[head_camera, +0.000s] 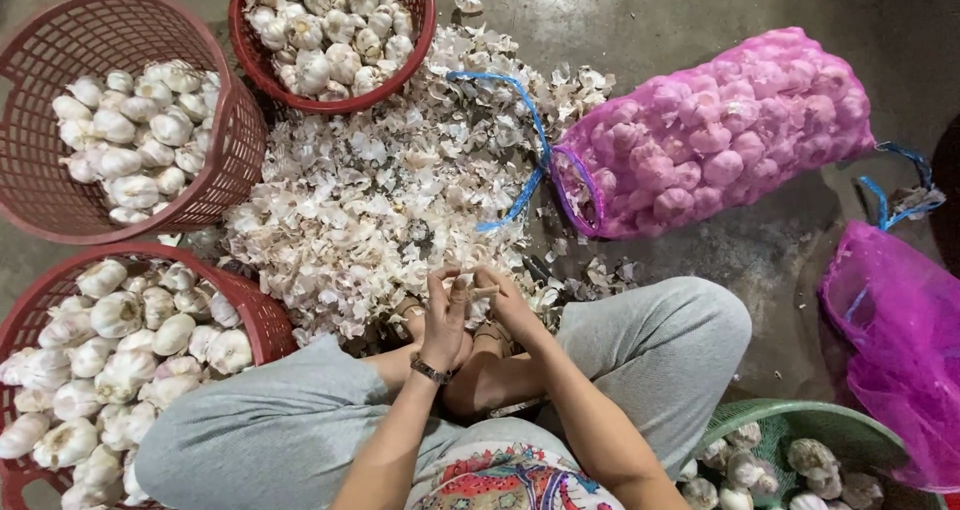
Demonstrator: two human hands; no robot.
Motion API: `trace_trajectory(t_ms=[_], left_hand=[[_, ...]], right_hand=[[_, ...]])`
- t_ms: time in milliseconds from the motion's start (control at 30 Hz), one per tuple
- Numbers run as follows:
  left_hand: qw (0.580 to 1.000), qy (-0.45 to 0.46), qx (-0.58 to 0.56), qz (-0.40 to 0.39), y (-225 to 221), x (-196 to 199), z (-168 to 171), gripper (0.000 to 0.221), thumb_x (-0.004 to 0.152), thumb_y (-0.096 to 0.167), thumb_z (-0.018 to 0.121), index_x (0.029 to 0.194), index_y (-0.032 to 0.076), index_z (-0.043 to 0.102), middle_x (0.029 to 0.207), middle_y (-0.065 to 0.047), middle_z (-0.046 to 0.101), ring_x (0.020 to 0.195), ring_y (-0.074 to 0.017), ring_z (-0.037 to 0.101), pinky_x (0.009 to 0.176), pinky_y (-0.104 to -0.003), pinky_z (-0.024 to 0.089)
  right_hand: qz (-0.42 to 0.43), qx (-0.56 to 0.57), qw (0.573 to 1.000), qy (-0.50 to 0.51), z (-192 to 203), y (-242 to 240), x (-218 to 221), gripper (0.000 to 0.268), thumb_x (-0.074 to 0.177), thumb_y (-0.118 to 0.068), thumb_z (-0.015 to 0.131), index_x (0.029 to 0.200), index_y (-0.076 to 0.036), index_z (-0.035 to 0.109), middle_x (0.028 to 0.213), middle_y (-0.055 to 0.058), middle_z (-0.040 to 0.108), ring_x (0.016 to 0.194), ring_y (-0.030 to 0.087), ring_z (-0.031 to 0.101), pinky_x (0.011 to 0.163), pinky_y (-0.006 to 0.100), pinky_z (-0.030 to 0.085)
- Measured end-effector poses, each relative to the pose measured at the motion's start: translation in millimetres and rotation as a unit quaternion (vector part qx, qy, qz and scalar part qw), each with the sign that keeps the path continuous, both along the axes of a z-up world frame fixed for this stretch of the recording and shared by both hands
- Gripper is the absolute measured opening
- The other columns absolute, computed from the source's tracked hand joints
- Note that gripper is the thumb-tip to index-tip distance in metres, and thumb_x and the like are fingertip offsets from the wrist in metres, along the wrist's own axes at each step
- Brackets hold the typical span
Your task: Peeling the outer skin off garlic bulbs by hand and sorting them into baskets while sitting on the floor.
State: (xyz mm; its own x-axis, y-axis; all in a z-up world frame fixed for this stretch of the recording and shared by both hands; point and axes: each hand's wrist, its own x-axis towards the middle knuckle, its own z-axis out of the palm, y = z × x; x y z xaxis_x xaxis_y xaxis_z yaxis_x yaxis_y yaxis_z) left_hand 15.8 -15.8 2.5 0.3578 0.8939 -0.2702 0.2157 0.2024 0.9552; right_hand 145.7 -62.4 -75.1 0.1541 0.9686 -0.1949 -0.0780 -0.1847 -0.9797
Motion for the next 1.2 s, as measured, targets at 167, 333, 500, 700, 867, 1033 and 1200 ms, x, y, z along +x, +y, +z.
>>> trace_trajectory(t_ms=[167,333,500,700,867,1033,1200], left_hand=[[0.999,0.033,0.013,0.032,3,3,-1,0.056,0.107,0.054,0.03,0.137,0.011,0.049,0.127,-0.034,0.061,0.124,-0.05,0.055,0.106,-0.054,0.041],[0.998,0.003,0.005,0.064,-4,0,-31,0.051,0.107,0.051,0.034,0.137,0.013,0.052,0.096,-0.019,0.059,0.089,-0.0309,0.058,0.083,-0.039,0.046],[0.995,-0.05,-0.002,0.09,-12,11,8,0.041,0.108,0.042,0.04,0.136,0.014,0.053,0.116,-0.014,0.068,0.097,-0.0191,0.061,0.091,-0.035,0.051],[0.939,-0.232,-0.237,0.085,-3,12,-2,0.056,0.099,0.057,0.049,0.134,0.015,0.061,0.091,-0.008,0.071,0.071,-0.0117,0.07,0.06,-0.024,0.057],[0.909,-0.205,-0.329,0.153,7,6,-4,0.085,0.098,0.045,0.06,0.16,0.009,0.017,0.16,-0.023,0.032,0.142,-0.0365,0.04,0.11,-0.054,0.04],[0.982,-0.028,-0.181,0.043,22,-12,-32,0.036,0.103,0.041,0.055,0.126,0.014,0.047,0.091,-0.011,0.06,0.074,-0.0214,0.069,0.06,-0.034,0.062],[0.984,0.034,-0.17,-0.047,27,-6,57,0.042,0.104,0.046,0.052,0.121,0.008,0.055,0.106,-0.01,0.059,0.101,-0.0225,0.056,0.09,-0.037,0.049]], right_hand=[[0.02,0.013,1.0,0.017,58,4,0,0.025,0.101,-0.018,0.057,0.12,-0.007,0.069,0.104,0.011,0.071,0.103,0.018,0.061,0.097,0.039,0.049],[-0.005,-0.035,0.999,0.036,35,2,-5,0.029,0.103,-0.026,0.058,0.121,-0.008,0.072,0.099,0.015,0.07,0.096,0.021,0.06,0.091,0.041,0.051],[-0.125,-0.127,0.969,0.17,78,5,-16,0.032,0.097,-0.034,0.064,0.104,-0.005,0.077,0.093,0.008,0.068,0.087,0.021,0.062,0.086,0.036,0.052],[-0.144,-0.094,0.969,0.177,64,12,-7,0.032,0.105,-0.03,0.059,0.086,-0.009,0.074,0.069,-0.001,0.066,0.059,0.007,0.057,0.054,0.02,0.048],[-0.219,-0.275,0.932,0.093,-55,12,11,0.098,0.096,-0.077,0.041,0.122,0.016,0.06,0.109,0.03,0.057,0.096,0.034,0.059,0.075,0.044,0.055],[0.019,-0.099,0.97,-0.223,31,9,0,0.046,0.101,-0.056,0.05,0.094,-0.014,0.066,0.09,0.022,0.071,0.095,0.046,0.068,0.083,0.053,0.052],[0.05,-0.08,0.988,-0.12,44,8,-4,0.038,0.082,0.002,0.059,0.118,0.001,0.071,0.118,0.025,0.072,0.122,0.044,0.062,0.11,0.052,0.043]])
